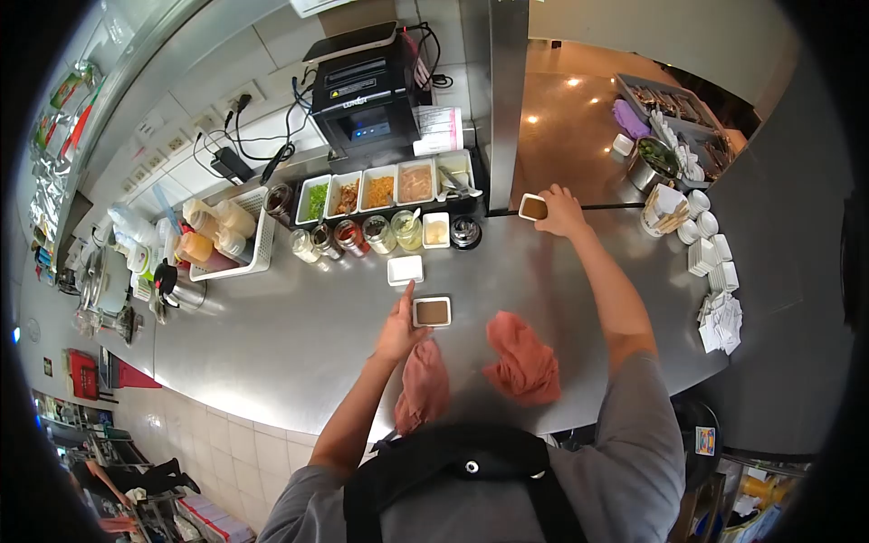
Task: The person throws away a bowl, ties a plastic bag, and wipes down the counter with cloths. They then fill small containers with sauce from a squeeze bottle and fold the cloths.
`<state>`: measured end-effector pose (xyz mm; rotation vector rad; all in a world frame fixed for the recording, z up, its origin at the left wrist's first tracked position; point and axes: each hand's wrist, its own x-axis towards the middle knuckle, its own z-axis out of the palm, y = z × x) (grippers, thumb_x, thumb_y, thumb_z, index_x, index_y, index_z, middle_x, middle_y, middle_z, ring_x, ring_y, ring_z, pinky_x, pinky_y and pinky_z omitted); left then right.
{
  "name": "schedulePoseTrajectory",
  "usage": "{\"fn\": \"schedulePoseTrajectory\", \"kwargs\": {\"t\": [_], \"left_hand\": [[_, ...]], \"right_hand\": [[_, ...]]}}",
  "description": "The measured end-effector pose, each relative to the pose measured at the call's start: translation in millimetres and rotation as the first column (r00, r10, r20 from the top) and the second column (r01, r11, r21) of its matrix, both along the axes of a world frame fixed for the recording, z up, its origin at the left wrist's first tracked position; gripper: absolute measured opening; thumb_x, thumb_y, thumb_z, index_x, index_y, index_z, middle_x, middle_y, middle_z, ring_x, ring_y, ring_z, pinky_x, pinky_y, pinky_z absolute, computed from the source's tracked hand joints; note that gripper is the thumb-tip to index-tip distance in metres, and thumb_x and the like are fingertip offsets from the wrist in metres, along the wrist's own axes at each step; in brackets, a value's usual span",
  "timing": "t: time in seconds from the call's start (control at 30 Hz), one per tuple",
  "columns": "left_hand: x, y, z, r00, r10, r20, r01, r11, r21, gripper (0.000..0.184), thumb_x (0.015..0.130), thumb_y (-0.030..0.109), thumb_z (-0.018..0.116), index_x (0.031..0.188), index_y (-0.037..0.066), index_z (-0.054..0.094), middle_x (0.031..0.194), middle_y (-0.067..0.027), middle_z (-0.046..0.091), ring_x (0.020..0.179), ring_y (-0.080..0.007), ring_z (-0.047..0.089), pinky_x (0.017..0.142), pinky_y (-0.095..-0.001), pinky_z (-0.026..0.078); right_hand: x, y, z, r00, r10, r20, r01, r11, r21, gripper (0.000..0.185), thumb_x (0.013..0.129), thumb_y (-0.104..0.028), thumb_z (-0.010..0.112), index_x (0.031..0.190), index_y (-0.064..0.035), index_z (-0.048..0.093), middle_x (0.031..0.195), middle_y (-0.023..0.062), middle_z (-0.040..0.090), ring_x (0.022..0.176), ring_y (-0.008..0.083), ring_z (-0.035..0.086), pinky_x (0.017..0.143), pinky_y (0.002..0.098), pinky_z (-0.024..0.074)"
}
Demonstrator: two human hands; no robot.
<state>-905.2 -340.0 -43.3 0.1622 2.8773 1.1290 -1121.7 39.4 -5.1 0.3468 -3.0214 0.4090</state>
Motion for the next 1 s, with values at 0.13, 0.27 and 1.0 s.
{"fn": "schedulePoseTrajectory", "kwargs": {"t": [0.13,0.27,1.0], "left_hand": [[-18.4,19.3,-5.8,1.0,-0.01,0.026,0.009,1.0,0.025,0.106,0.067,0.008,0.082,0.152,0.016,0.018,0.122,-0.0189,0.058,0.094,-0.0341,0.066,0.082,-0.042,0.054],[-28.2,38.0,-3.7,0.998,-0.054,-0.029,0.056,0.994,0.091,0.103,0.068,0.007,0.081,0.151,0.014,0.021,0.119,-0.017,0.059,0.092,-0.0305,0.066,0.079,-0.0391,0.055],[-63.8,117.1,-4.9,0.985,-0.156,-0.077,0.172,0.944,0.282,0.084,0.072,-0.003,0.065,0.147,0.01,0.029,0.129,-0.0232,0.053,0.092,-0.0344,0.066,0.083,-0.0411,0.053]], "right_hand": [[-59.1,-0.4,-23.4,1.0,-0.007,0.025,0.007,1.0,-0.018,0.062,0.057,-0.027,0.08,0.114,-0.0098,0.063,0.115,0.0091,0.053,0.113,0.0314,0.049,0.092,0.048,0.0472],[-108.5,-6.0,-34.5,0.997,-0.024,0.074,0.025,1.0,-0.008,0.07,0.058,-0.026,0.081,0.123,-0.0141,0.059,0.123,0.0082,0.05,0.119,0.0322,0.047,0.096,0.0497,0.0457],[118.3,-65.1,-24.3,0.948,0.266,0.173,-0.225,0.949,-0.221,0.075,0.057,-0.021,0.086,0.123,-0.0075,0.054,0.118,0.0143,0.051,0.113,0.0352,0.05,0.094,0.0423,0.0464]]}}
